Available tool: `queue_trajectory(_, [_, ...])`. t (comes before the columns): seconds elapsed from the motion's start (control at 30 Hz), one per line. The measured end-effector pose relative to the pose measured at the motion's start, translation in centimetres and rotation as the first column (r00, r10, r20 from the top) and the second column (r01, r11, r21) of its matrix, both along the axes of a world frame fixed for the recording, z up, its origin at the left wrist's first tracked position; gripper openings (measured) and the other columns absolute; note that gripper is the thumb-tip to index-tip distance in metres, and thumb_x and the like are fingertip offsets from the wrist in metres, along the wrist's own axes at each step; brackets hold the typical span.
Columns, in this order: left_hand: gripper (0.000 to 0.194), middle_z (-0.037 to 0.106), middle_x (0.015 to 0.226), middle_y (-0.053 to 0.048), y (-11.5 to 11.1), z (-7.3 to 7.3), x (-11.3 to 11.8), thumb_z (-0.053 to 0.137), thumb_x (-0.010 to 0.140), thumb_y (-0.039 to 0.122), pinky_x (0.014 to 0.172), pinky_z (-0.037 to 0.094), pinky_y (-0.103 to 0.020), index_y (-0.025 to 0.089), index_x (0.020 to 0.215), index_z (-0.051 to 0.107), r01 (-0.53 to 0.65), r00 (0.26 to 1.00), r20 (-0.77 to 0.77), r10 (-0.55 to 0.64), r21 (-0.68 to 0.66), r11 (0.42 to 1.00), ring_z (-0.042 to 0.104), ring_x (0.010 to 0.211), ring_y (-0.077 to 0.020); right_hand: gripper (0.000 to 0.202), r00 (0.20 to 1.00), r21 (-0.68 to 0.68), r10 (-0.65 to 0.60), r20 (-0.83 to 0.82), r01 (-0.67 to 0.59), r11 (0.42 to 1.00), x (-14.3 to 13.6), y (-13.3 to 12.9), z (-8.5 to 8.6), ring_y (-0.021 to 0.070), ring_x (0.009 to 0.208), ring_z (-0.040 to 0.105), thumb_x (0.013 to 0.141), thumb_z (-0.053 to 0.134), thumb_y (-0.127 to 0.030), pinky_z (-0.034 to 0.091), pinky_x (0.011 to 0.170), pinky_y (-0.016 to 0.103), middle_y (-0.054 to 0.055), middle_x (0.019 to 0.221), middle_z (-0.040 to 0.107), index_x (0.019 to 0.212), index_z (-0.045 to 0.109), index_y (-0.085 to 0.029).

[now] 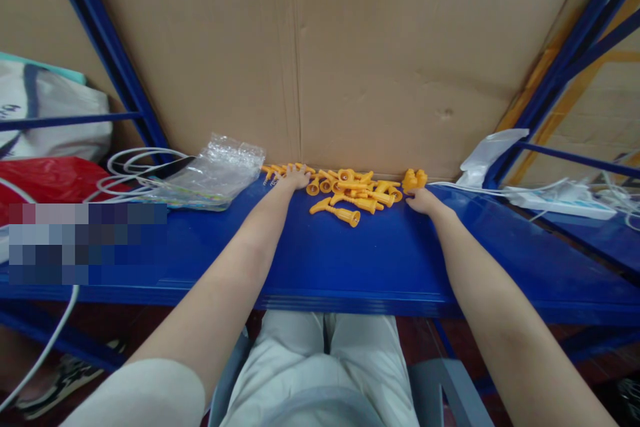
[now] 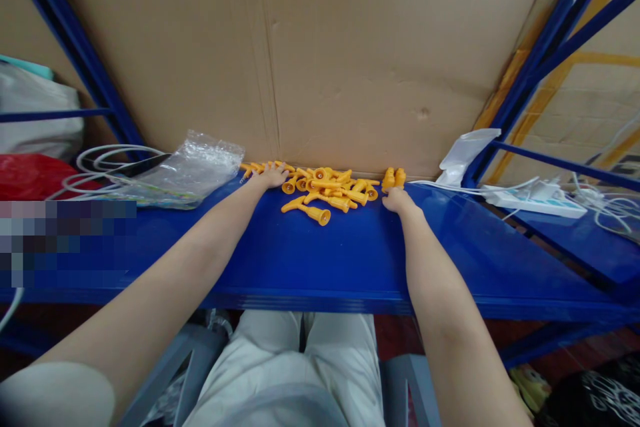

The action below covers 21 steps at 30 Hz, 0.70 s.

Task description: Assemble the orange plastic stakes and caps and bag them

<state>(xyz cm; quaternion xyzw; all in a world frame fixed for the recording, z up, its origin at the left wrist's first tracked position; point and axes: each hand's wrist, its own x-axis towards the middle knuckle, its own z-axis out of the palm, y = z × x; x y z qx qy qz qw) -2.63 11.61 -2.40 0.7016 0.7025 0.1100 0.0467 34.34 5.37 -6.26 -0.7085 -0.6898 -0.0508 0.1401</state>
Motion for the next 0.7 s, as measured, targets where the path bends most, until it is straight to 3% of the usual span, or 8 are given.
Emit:
queue_trajectory(0.1, [0.06,0.032,0.161,-0.017,-0.2,0.3,0.1,0.026,0.098,0.036,0.117,0.008,-0.07,0.016,0.154,0.04,0.015,1.0,-0.017,-0.014,0.075,0.997,0.02,0.152,-0.0373,0.05,0.999,-0.097,-0.051,-0.014,0.05,0.994,-0.4,-0.2,0.4,0.0313,0.123,0.061,0.087,0.049,-0.023,0.046,0.105,0.04,0.02,0.131,0.065,0.133,0.063,-0.01])
queue_trajectory(0.2, [0.055,0.05,0.149,-0.022,-0.6,0.8,0.5,0.03,0.097,0.032,0.12,0.011,-0.064,0.01,0.138,0.059,0.07,0.994,-0.096,-0.053,0.176,0.982,0.037,0.145,-0.0364,0.05,0.998,-0.097,-0.056,-0.019,0.053,0.994,-0.7,-0.4,0.6,0.0326,0.124,0.061,0.086,0.05,-0.022,0.046,0.106,0.041,0.021,0.131,0.065,0.132,0.064,-0.009])
queue_trajectory(0.37, [0.044,0.07,0.122,-0.019,-1.3,1.4,1.8,0.046,0.092,0.039,0.111,0.04,-0.044,0.014,0.114,0.075,0.151,0.983,-0.135,-0.124,0.209,0.966,0.061,0.123,-0.0332,0.049,0.998,-0.098,-0.061,-0.034,0.057,0.994,-1.1,-0.6,0.8,0.0335,0.124,0.06,0.086,0.053,-0.021,0.046,0.106,0.042,0.022,0.132,0.064,0.132,0.065,-0.009])
queue_trajectory(0.53, [0.032,0.076,0.103,-0.019,-1.0,1.5,2.5,0.059,0.081,0.027,0.088,0.054,-0.034,0.011,0.101,0.077,0.179,0.981,0.056,-0.183,0.076,0.981,0.071,0.103,-0.0323,0.049,0.996,-0.124,-0.079,-0.031,0.075,0.989,-1.5,-0.9,1.1,0.0329,0.127,0.058,0.088,0.051,-0.021,0.044,0.107,0.039,0.023,0.133,0.063,0.133,0.064,-0.007])
queue_trajectory(0.7, [0.02,0.075,0.083,-0.015,-0.6,1.1,1.8,0.062,0.076,0.02,0.069,0.057,-0.032,0.01,0.088,0.075,0.136,0.933,0.343,-0.11,-0.053,0.989,0.073,0.085,-0.0292,0.048,0.997,-0.103,-0.065,-0.041,0.06,0.993,-1.4,-0.7,1.0,0.0361,0.122,0.062,0.087,0.052,-0.022,0.048,0.103,0.045,0.024,0.129,0.065,0.131,0.066,-0.008])
